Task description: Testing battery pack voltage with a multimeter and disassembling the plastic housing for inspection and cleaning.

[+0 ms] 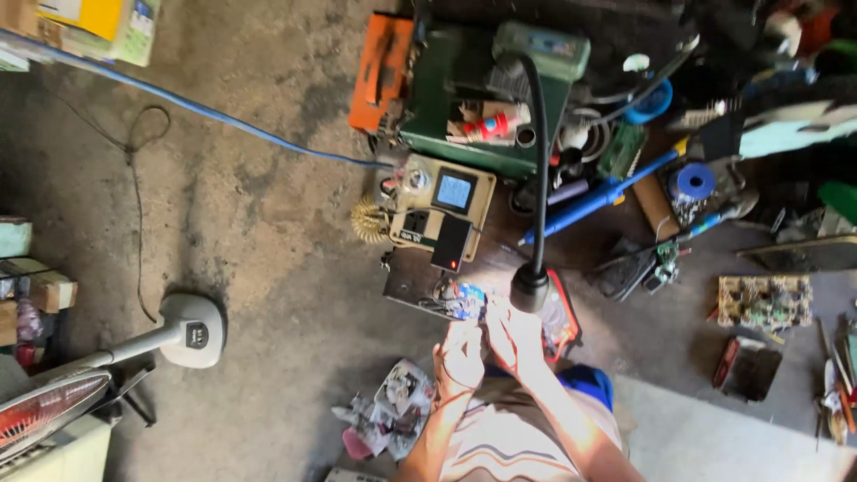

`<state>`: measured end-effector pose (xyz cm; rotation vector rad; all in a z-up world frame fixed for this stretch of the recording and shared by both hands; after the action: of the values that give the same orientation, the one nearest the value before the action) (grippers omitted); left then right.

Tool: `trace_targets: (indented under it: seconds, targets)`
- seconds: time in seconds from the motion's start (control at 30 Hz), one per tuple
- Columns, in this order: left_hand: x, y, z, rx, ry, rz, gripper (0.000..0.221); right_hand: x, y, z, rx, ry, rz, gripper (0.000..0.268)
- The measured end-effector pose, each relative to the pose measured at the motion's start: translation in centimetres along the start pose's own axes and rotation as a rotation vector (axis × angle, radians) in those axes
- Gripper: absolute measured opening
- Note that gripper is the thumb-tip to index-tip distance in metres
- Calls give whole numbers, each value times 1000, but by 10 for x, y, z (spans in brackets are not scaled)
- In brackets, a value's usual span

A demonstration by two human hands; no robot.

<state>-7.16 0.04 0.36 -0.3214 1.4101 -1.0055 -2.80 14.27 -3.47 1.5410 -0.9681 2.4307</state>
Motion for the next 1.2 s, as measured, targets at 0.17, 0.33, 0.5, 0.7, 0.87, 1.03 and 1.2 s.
trace_targets:
  seconds: [0.17,0.33,0.5,0.7,0.87,1.03,1.2]
  targets:
    - [-19,-21,-3,-71,106,48,25,-43,12,4,-15,252,-449,14]
    - [-6,-10,2,-58,58,-15,19,-56,18,8,-39,344,-606,15]
    - [-7,-12,2,-73,58,-17,19,-53,19,10,-26,262,-930,33]
    - [15,8,11,-93,51,-138,24,-47,15,8,-40,193,-548,26]
    - [-20,-21,-3,-87,137,50,23,-26,7,6,-19,29,-393,14]
    - [-20,-19,-3,-64,100,52,22,-25,7,6,-25,-31,-355,17]
    - [-20,-16,-2,-58,127,18,26,3,-1,5,42,174,-582,16]
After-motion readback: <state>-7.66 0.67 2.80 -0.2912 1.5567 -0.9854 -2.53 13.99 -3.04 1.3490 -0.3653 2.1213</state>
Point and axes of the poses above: each hand's wrist, its own z-axis away from the middle knuckle, its own y-axis out of the palm, x = y × z, the point moved 5 cm from there along -z, towards the middle knuckle, and after that the axes turned 6 degrees about -z, right-handed, at the moved point
